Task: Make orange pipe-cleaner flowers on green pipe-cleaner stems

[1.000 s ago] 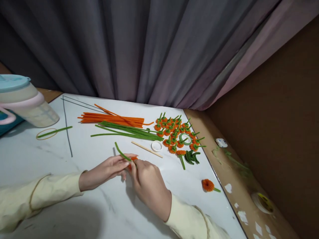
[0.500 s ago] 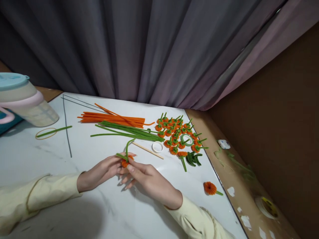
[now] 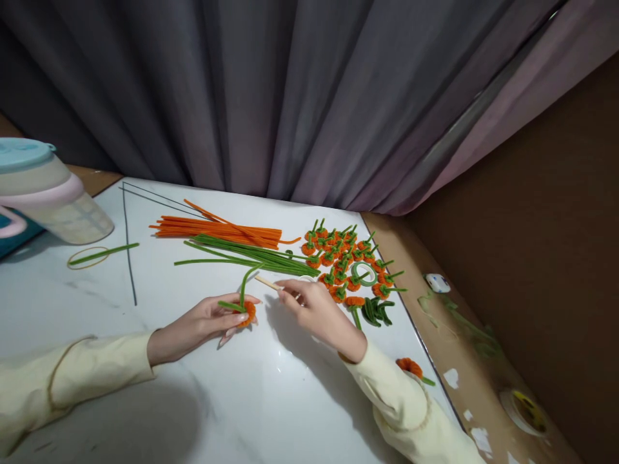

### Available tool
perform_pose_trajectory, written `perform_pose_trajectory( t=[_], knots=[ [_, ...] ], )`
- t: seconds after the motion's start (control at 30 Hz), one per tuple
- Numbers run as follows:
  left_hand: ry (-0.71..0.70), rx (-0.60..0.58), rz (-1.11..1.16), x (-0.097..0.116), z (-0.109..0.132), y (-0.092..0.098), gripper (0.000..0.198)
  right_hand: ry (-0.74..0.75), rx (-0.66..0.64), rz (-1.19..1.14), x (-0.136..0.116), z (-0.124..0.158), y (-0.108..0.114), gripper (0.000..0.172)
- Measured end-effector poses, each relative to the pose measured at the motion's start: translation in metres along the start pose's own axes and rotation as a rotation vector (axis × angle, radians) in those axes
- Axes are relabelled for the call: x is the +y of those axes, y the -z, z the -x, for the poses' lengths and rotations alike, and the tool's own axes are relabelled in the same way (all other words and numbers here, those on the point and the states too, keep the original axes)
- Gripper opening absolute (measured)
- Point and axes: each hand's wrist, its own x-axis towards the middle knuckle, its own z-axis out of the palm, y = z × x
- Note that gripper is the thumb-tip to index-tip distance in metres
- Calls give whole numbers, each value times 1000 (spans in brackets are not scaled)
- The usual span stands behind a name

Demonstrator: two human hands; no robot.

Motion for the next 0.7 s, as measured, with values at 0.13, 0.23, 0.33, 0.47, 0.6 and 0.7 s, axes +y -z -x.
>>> perform_pose_trajectory(
  t=[0.13,0.23,0.33,0.47,0.6,0.7],
  knots=[
    [45,-40,-83,4,1,-1,42,161,7,726,12,-22,-15,20],
    [76,-68,-151,5,3,-2,44,192,-30,961,12,-29,-28,18],
    [110,-110,-175,2,2,-2,46,181,-73,952,12,-26,-28,14],
    [134,-137,-119,-1,0,1,49,128,-90,817,15,-7,-13,22],
    [135,-175,-55,1,-2,4,43,152,-114,838,11,18,6,21],
    [144,-212,-21,5,-2,6,34,280,-54,987,1,28,14,32]
  ],
)
